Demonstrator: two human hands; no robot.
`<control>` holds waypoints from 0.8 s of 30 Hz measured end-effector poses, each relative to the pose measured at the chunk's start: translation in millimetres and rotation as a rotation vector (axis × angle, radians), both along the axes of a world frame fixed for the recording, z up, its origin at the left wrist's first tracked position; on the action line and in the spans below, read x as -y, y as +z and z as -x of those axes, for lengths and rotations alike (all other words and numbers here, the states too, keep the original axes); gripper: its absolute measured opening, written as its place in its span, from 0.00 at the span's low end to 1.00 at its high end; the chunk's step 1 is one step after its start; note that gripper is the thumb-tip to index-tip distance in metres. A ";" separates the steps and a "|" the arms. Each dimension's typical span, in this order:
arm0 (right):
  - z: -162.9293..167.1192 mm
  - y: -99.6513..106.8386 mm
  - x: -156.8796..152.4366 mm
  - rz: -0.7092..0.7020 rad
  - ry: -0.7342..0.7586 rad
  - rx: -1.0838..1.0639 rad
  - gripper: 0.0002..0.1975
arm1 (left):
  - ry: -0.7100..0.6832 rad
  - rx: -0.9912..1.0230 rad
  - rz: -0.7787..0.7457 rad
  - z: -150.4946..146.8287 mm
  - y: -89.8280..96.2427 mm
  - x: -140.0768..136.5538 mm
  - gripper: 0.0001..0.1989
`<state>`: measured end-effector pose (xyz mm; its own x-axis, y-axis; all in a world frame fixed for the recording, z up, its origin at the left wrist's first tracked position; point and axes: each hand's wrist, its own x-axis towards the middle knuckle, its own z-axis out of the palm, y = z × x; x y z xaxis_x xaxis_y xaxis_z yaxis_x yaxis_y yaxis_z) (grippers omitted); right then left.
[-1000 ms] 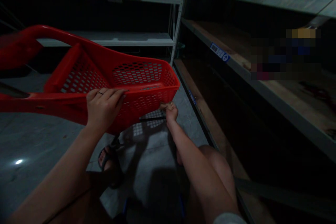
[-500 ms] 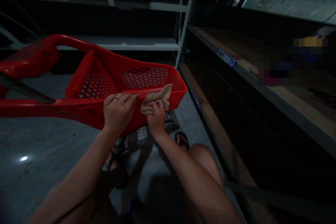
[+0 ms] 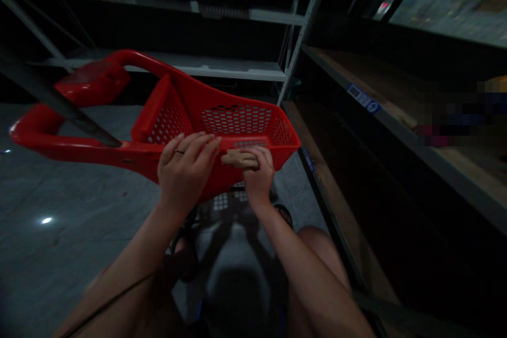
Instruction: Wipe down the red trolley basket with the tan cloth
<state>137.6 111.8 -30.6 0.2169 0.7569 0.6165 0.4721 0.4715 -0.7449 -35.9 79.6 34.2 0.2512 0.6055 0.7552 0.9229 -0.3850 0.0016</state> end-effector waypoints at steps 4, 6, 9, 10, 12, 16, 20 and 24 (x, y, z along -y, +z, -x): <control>14.9 4.4 6.1 -0.027 -0.114 0.031 0.16 | 0.131 0.059 -0.031 20.0 8.8 7.1 0.12; 33.8 -0.3 14.6 -0.006 -0.058 0.074 0.19 | 0.165 0.033 -0.007 27.9 8.7 6.0 0.11; 63.8 7.4 26.3 -0.042 0.095 0.143 0.27 | 0.152 0.008 0.040 34.5 6.8 3.6 0.13; 71.7 13.8 28.5 -0.072 0.140 0.161 0.30 | 0.139 0.009 0.053 35.7 6.3 3.4 0.12; 81.4 27.5 28.6 -0.143 0.204 0.206 0.33 | 0.117 0.005 0.074 37.2 5.8 3.9 0.12; 69.4 37.4 13.4 -0.207 0.281 0.379 0.30 | 0.133 -0.071 0.031 37.2 7.0 6.5 0.13; 20.7 21.3 -8.2 -0.182 0.301 0.546 0.25 | 0.149 -0.118 -0.039 35.1 9.1 8.0 0.10; -40.1 4.2 -24.2 -0.167 0.223 0.707 0.22 | 0.142 -0.122 -0.071 34.6 8.3 8.9 0.09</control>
